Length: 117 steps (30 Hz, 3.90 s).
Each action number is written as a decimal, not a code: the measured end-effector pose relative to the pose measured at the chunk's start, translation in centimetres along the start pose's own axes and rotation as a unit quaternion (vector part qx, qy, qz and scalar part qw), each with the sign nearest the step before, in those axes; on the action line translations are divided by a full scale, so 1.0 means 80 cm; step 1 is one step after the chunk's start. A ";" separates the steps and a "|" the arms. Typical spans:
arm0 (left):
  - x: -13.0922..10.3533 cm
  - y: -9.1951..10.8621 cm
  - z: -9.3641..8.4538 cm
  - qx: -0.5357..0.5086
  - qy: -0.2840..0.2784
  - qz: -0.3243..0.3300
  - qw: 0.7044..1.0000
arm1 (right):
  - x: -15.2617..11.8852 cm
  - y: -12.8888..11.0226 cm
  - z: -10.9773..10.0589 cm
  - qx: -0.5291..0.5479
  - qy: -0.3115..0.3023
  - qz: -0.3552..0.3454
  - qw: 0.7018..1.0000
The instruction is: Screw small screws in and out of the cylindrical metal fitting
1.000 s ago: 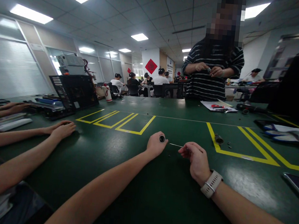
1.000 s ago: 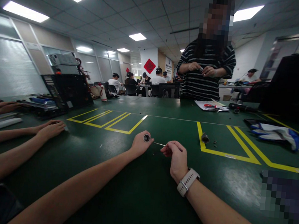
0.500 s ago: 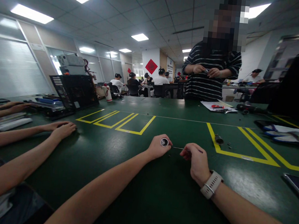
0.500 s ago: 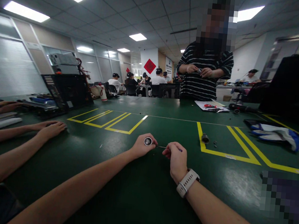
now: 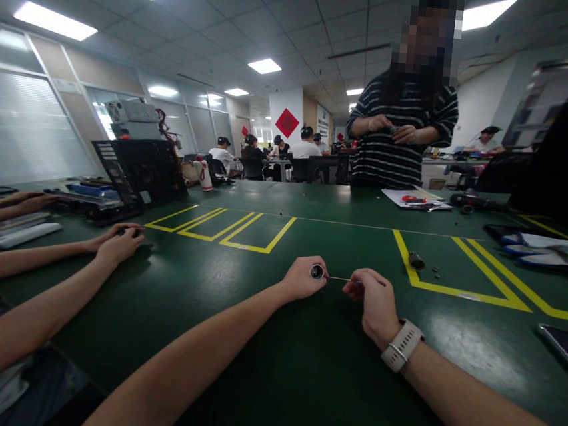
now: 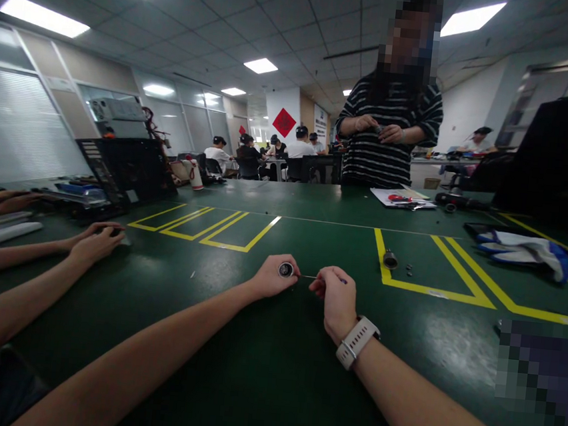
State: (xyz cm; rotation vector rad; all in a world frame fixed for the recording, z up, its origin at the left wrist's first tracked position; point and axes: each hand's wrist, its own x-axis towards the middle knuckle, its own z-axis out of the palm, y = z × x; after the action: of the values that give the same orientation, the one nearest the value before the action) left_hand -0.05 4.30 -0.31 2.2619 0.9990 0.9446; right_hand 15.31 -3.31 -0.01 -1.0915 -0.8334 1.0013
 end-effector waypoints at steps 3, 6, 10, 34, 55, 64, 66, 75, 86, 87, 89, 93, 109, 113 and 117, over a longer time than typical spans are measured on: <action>0.000 0.000 0.001 0.007 -0.014 0.001 1.000 | -0.002 -0.003 0.000 0.002 -0.001 0.000 1.000; 0.000 0.000 0.001 0.005 -0.007 0.007 1.000 | -0.006 -0.007 0.000 0.004 0.000 -0.001 1.000; 0.003 -0.002 -0.001 0.033 0.057 -0.016 0.998 | -0.008 -0.010 0.001 0.002 -0.007 -0.003 1.000; 0.004 0.002 -0.005 0.132 0.138 -0.011 0.982 | -0.009 -0.009 0.004 -0.056 -0.048 -0.005 0.997; 0.002 0.000 -0.006 0.087 0.133 -0.052 0.986 | -0.006 -0.001 0.004 -0.144 -0.064 -0.027 0.987; 0.010 -0.022 -0.001 -0.082 0.135 -0.068 0.985 | -0.013 -0.007 0.001 -0.198 -0.045 -0.053 0.978; 0.012 -0.028 0.002 -0.116 0.138 -0.076 0.981 | -0.011 -0.004 0.002 -0.200 -0.052 -0.056 0.977; 0.016 -0.037 0.007 -0.173 0.139 -0.089 0.971 | -0.004 0.006 0.003 -0.160 -0.069 -0.080 0.982; 0.013 -0.022 0.002 -0.249 0.113 -0.115 0.955 | -0.010 -0.002 0.006 -0.158 -0.133 -0.081 0.975; 0.012 -0.021 0.002 -0.250 0.109 -0.116 0.955 | -0.010 -0.002 0.006 -0.161 -0.132 -0.080 0.975; 0.012 -0.018 0.001 -0.253 0.098 -0.120 0.955 | -0.010 -0.002 0.006 -0.166 -0.130 -0.078 0.974; 0.010 -0.014 0.000 -0.264 0.084 -0.115 0.954 | -0.011 -0.004 0.007 -0.170 -0.131 -0.071 0.974; 0.013 -0.012 -0.001 -0.279 0.106 -0.141 0.944 | -0.009 0.000 0.006 -0.163 -0.129 -0.072 0.976; 0.010 -0.008 -0.004 -0.273 0.090 -0.131 0.949 | -0.009 0.000 0.006 -0.164 -0.143 -0.067 0.974; 0.007 -0.003 -0.009 -0.260 0.066 -0.112 0.957 | -0.008 0.001 0.006 -0.170 -0.151 -0.061 0.972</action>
State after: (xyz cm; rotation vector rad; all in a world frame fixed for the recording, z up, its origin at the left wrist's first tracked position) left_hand -0.42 4.99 0.17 1.6342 0.9073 1.1147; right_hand 14.65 -3.79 -0.02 -1.1740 -1.3422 0.9556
